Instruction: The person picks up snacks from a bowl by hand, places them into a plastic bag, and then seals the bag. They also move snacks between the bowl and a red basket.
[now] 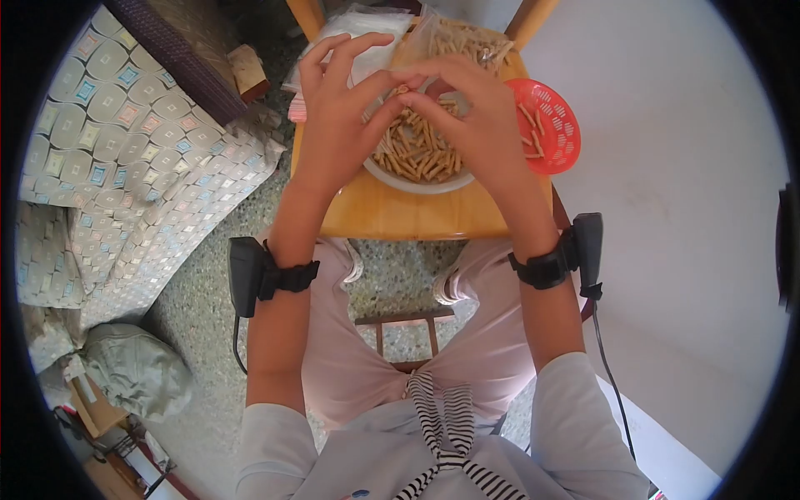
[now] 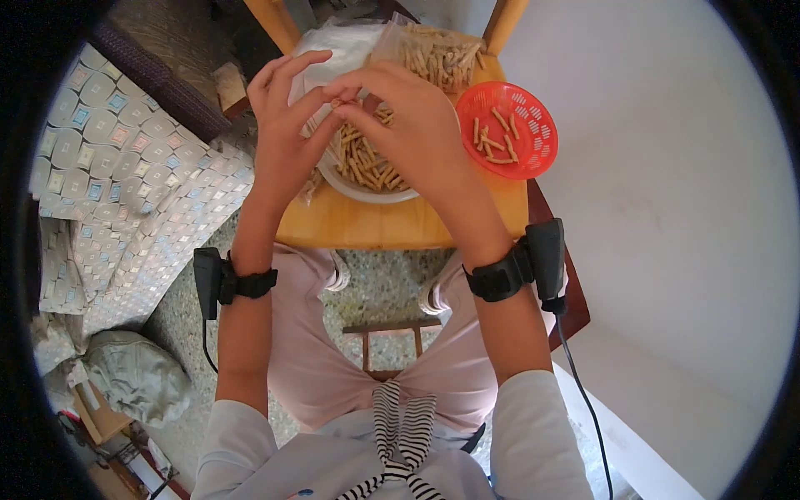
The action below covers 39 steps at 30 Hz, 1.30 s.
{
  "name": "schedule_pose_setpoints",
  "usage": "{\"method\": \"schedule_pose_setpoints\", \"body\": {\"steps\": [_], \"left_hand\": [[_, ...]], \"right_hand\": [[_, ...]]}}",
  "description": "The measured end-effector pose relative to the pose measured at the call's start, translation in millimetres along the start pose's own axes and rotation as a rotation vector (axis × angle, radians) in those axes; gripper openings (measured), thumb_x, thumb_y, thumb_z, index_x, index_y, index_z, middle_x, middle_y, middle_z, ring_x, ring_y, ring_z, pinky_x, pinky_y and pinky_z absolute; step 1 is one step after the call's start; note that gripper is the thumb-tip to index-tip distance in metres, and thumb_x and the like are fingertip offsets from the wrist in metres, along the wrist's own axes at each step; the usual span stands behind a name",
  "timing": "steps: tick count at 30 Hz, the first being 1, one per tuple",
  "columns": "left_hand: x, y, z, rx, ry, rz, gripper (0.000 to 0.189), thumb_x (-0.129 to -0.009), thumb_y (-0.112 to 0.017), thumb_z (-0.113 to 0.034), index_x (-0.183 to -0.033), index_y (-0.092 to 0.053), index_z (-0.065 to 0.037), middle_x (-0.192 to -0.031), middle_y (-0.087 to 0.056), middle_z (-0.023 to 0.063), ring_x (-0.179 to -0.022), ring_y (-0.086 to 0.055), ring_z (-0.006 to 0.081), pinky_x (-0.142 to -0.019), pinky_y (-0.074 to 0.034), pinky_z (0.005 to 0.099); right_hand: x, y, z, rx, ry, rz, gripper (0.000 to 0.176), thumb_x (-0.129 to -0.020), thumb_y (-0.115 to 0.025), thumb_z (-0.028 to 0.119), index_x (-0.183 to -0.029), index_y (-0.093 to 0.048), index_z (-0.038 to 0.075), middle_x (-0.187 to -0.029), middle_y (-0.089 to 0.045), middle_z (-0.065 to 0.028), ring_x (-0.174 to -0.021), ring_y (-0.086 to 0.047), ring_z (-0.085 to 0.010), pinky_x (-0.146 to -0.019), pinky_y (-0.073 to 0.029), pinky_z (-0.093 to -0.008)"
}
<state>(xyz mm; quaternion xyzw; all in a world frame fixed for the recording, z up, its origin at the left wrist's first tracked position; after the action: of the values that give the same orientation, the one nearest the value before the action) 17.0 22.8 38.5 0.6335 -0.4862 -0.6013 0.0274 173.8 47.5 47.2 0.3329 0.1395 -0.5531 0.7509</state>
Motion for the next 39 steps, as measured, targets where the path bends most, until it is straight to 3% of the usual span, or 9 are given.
{"method": "schedule_pose_setpoints", "body": {"steps": [9, 20, 23, 27, 30, 32, 33, 35, 39], "left_hand": [[-1.5, 8.1, 4.8, -0.037, 0.025, -0.073, 0.014, -0.078, -0.079, -0.021, -0.091, -0.074, -0.017, -0.136, -0.054, 0.0004, -0.13, -0.035, 0.0333, -0.106, -0.031, 0.0441], [0.5, 5.0, 2.0, 0.082, 0.049, -0.059, 0.013, -0.081, -0.079, -0.023, -0.092, -0.075, -0.017, -0.134, -0.055, -0.0005, -0.13, -0.034, 0.0321, -0.108, -0.03, 0.0444], [-0.3, 9.7, 5.8, 0.052, 0.052, -0.093, 0.013, -0.082, -0.078, -0.025, -0.093, -0.075, -0.018, -0.136, -0.054, 0.0003, -0.131, -0.034, 0.033, -0.109, -0.03, 0.0449], [0.1, 8.4, 14.1, 0.066, 0.066, -0.042, 0.013, -0.084, -0.076, -0.026, -0.094, -0.076, -0.018, -0.137, -0.054, 0.0011, -0.133, -0.032, 0.0345, -0.11, -0.03, 0.0458], [4.4, 4.6, 23.4, -0.075, 0.043, 0.039, 0.021, -0.083, -0.077, -0.03, -0.101, -0.075, -0.02, -0.14, -0.052, 0.0036, -0.135, -0.031, 0.0363, -0.111, -0.029, 0.0473], [6.8, 5.2, 30.8, -0.054, 0.137, 0.042, 0.046, -0.081, -0.078, -0.036, -0.124, -0.066, -0.021, -0.143, -0.046, 0.0094, -0.135, -0.031, 0.0386, -0.112, -0.028, 0.049], [9.3, 5.1, 32.4, -0.056, 0.133, 0.039, 0.046, -0.081, -0.078, -0.036, -0.124, -0.066, -0.021, -0.143, -0.046, 0.0094, -0.135, -0.031, 0.0386, -0.112, -0.028, 0.049], [16.2, 1.1, 37.3, 0.024, 0.233, 0.085, 0.071, -0.08, -0.076, -0.035, -0.143, -0.048, -0.022, -0.143, -0.042, 0.0144, -0.134, -0.031, 0.0405, -0.112, -0.028, 0.0489], [23.6, -0.3, 41.8, -0.029, 0.267, 0.194, 0.078, -0.079, -0.072, -0.029, -0.148, -0.037, -0.021, -0.142, -0.038, 0.0163, -0.133, -0.031, 0.0396, -0.109, -0.032, 0.0465]], "right_hand": [[1.3, 7.3, -7.5, 0.03, -0.131, -0.131, 0.02, -0.083, -0.075, 0.013, -0.101, -0.071, 0.006, -0.093, -0.069, -0.0062, -0.073, -0.065, -0.0178, -0.069, -0.051, -0.0283], [5.1, -13.0, -30.2, -0.004, -0.208, 0.209, 0.022, -0.093, -0.067, 0.021, -0.107, -0.068, 0.004, -0.096, -0.071, -0.0102, -0.08, -0.067, -0.0248, -0.074, -0.052, -0.0344], [0.7, -7.3, -28.0, -0.067, -0.1, 0.098, 0.022, -0.092, -0.068, 0.021, -0.106, -0.068, 0.005, -0.095, -0.071, -0.0086, -0.078, -0.067, -0.0238, -0.072, -0.052, -0.0337], [-1.4, 2.8, -27.4, -0.014, -0.105, 0.003, 0.021, -0.09, -0.07, 0.021, -0.104, -0.069, 0.006, -0.095, -0.071, -0.0056, -0.075, -0.066, -0.0215, -0.07, -0.052, -0.0321], [-1.2, 3.1, -27.9, -0.002, -0.219, 0.053, 0.02, -0.089, -0.071, 0.021, -0.102, -0.07, 0.007, -0.094, -0.071, -0.003, -0.072, -0.065, -0.0186, -0.068, -0.052, -0.0306], [-0.1, 0.0, -28.8, 0.046, -0.21, 0.007, 0.017, -0.088, -0.072, 0.02, -0.1, -0.071, 0.008, -0.092, -0.07, -0.004, -0.07, -0.064, -0.0182, -0.067, -0.052, -0.0297], [0.3, -3.1, -28.9, 0.047, -0.206, 0.005, 0.017, -0.088, -0.072, 0.02, -0.1, -0.071, 0.008, -0.092, -0.07, -0.004, -0.07, -0.064, -0.0182, -0.067, -0.052, -0.0297], [1.9, -8.1, -26.4, 0.114, -0.143, 0.0, 0.017, -0.086, -0.073, 0.021, -0.099, -0.072, 0.01, -0.092, -0.07, -0.006, -0.069, -0.064, -0.0203, -0.065, -0.052, -0.0312], [5.0, -25.9, -28.2, 0.213, -0.133, 0.073, 0.017, -0.086, -0.072, 0.024, -0.098, -0.072, 0.012, -0.093, -0.07, -0.0069, -0.071, -0.066, -0.025, -0.064, -0.052, -0.0355]]}}
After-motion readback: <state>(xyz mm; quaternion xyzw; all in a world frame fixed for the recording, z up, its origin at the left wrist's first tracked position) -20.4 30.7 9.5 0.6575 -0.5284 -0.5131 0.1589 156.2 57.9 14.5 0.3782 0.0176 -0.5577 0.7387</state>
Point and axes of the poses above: each hand's wrist, its own x-axis away from the middle knuckle, its own y-axis out of the back of the hand, z = x × y, the point moved 4 cm from there along -x, towards the middle knuckle
